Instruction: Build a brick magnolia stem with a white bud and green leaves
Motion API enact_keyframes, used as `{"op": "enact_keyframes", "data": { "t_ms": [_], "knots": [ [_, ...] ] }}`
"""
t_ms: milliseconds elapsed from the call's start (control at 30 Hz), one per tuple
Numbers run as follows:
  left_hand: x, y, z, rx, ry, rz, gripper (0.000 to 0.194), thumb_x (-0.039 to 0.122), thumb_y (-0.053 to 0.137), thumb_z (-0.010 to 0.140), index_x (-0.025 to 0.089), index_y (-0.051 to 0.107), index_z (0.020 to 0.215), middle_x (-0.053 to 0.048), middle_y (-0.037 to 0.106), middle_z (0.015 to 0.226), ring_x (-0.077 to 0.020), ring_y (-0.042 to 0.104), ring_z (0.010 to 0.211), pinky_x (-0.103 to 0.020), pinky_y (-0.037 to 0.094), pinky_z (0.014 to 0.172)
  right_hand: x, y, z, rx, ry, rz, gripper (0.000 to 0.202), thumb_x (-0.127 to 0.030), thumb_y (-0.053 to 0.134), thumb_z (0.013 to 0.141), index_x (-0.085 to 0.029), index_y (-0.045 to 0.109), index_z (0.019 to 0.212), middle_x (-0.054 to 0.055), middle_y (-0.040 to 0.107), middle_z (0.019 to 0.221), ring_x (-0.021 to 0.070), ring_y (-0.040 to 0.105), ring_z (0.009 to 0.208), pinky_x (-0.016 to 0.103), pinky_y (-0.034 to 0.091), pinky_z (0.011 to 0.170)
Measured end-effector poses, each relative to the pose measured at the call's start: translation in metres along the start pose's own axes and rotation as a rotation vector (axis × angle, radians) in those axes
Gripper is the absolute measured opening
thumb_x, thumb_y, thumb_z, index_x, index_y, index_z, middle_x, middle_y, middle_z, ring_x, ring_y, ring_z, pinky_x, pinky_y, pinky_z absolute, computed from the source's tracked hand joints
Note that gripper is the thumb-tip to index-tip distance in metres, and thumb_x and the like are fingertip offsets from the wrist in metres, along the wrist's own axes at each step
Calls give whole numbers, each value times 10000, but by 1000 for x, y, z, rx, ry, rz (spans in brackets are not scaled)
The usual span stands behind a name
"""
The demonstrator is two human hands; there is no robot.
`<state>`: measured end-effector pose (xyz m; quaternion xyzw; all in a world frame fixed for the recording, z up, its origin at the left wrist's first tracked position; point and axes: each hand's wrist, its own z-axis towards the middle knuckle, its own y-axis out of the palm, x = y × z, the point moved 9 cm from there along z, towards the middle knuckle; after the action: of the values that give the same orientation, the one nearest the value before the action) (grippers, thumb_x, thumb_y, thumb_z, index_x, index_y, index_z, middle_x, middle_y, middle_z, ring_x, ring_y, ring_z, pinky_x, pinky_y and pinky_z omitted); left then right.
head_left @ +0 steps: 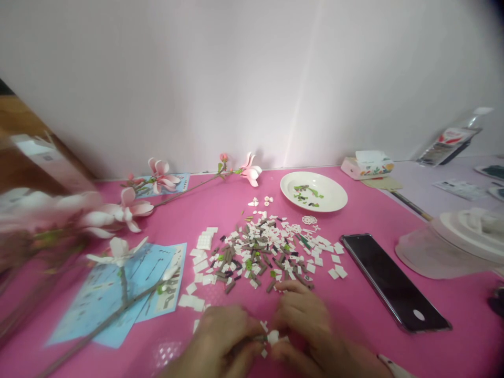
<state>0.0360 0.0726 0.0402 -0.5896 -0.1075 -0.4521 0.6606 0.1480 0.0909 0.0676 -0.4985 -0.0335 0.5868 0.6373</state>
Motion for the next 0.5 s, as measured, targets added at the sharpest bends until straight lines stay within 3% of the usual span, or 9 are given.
{"op": "enact_keyframes", "data": {
  "t_ms": [67, 167, 500],
  "knots": [
    [-3, 1, -1, -9, -13, -5, 98, 220, 540, 881, 236, 636, 892, 0, 708, 757, -154, 633, 668, -236, 474, 649, -1, -4, 1, 7, 36, -27, 148, -345, 579, 877, -198, 566, 867, 5, 614, 749, 165, 603, 768, 329, 471, 912],
    [-4, 2, -3, -8, -16, -1, 119, 235, 525, 891, 240, 643, 895, 1, 698, 731, -155, 622, 643, -241, 471, 629, -5, -8, 0, 58, 3, -17, 62, -221, 599, 826, -208, 539, 834, -4, 621, 747, 164, 617, 816, 324, 462, 944],
    [-3, 3, -3, -14, -21, -23, 120, 207, 586, 859, 276, 639, 942, 35, 717, 786, -147, 649, 698, -226, 477, 669, 6, 10, -8, -98, 82, -50, 207, -292, 530, 920, -204, 524, 733, -41, 569, 645, 133, 606, 679, 358, 375, 1054]
  ]
}}
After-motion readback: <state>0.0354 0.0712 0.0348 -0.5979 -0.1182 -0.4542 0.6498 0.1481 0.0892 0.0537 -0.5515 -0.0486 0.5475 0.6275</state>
